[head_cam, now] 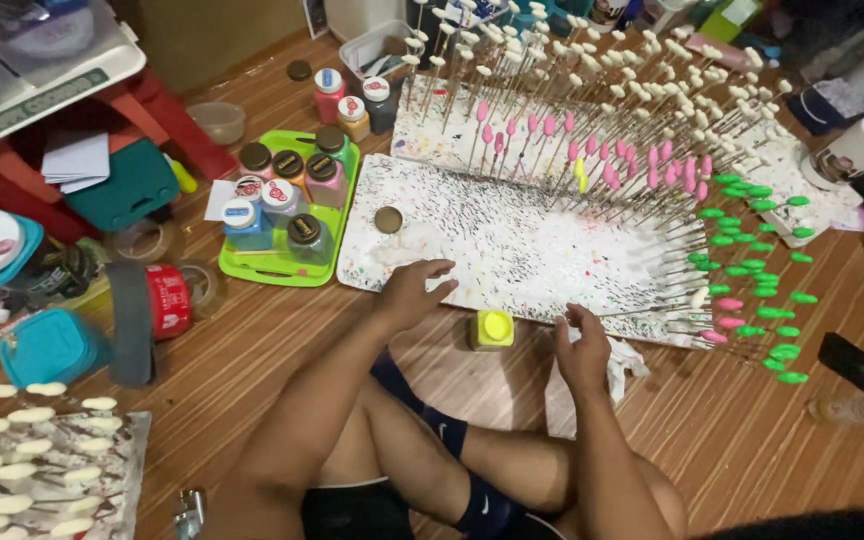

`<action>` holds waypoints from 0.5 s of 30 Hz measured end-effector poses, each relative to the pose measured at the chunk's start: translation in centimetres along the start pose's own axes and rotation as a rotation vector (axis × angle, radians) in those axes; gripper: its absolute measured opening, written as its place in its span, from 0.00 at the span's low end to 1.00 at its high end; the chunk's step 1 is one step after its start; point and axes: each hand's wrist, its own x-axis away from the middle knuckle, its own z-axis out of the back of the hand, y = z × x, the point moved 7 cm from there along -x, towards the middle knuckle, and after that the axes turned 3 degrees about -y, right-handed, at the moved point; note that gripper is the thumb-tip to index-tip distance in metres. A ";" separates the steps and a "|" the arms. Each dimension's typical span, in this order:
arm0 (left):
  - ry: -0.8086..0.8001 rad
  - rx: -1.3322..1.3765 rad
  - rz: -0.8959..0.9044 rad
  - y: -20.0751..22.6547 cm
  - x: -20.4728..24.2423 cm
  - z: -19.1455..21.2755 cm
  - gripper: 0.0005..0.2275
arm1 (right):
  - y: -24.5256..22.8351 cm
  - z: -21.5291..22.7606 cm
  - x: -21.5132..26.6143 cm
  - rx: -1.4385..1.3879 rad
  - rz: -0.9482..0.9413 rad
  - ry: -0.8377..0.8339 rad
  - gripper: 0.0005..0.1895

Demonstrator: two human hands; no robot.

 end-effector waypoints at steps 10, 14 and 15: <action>-0.061 -0.055 0.032 1.7 -0.2 1.4 0.17 | -1.0 -0.9 -0.6 0.037 -0.083 -0.101 0.14; -0.034 -0.015 -0.010 0.3 -1.9 1.7 0.17 | -1.8 -2.4 -3.0 -0.009 -0.163 -0.199 0.15; -0.007 -0.001 -0.034 -0.3 -2.6 1.8 0.16 | -1.8 -3.0 -3.6 -0.022 -0.209 -0.247 0.16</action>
